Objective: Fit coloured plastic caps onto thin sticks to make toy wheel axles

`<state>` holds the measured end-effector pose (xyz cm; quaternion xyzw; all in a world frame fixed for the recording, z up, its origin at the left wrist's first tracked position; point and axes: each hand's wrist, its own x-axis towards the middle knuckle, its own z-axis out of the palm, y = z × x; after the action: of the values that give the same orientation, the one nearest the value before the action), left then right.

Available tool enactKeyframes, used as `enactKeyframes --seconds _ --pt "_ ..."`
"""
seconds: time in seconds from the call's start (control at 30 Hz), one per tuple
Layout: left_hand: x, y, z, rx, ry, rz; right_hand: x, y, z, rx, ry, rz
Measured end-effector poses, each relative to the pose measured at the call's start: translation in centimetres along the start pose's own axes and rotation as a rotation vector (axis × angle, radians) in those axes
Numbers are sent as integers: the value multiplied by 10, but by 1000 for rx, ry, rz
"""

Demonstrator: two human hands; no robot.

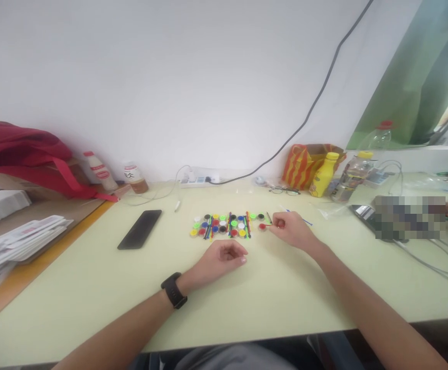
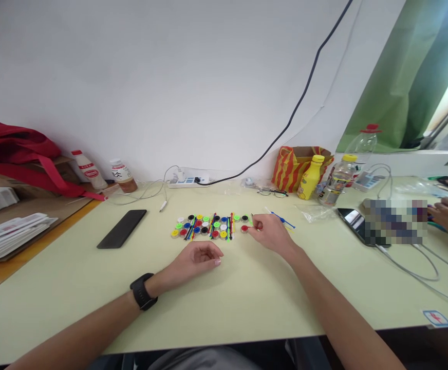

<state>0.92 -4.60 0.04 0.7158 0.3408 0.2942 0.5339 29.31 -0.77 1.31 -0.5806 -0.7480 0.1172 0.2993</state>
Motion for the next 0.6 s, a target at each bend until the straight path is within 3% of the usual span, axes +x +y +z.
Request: enactKeyframes --seconds 0.17,0.37,0.5,0.6 --pt "-4 -5 2 321 119 199 -3 -9 -13 273 -228 -52" --pt "-7 -1 3 519 55 240 -12 -29 -2 573 -554 -100" --pt "-7 2 4 522 -13 233 -12 -32 1 682 -560 -65" --pt "-4 -1 3 429 48 155 -11 -29 1 744 -493 -5"
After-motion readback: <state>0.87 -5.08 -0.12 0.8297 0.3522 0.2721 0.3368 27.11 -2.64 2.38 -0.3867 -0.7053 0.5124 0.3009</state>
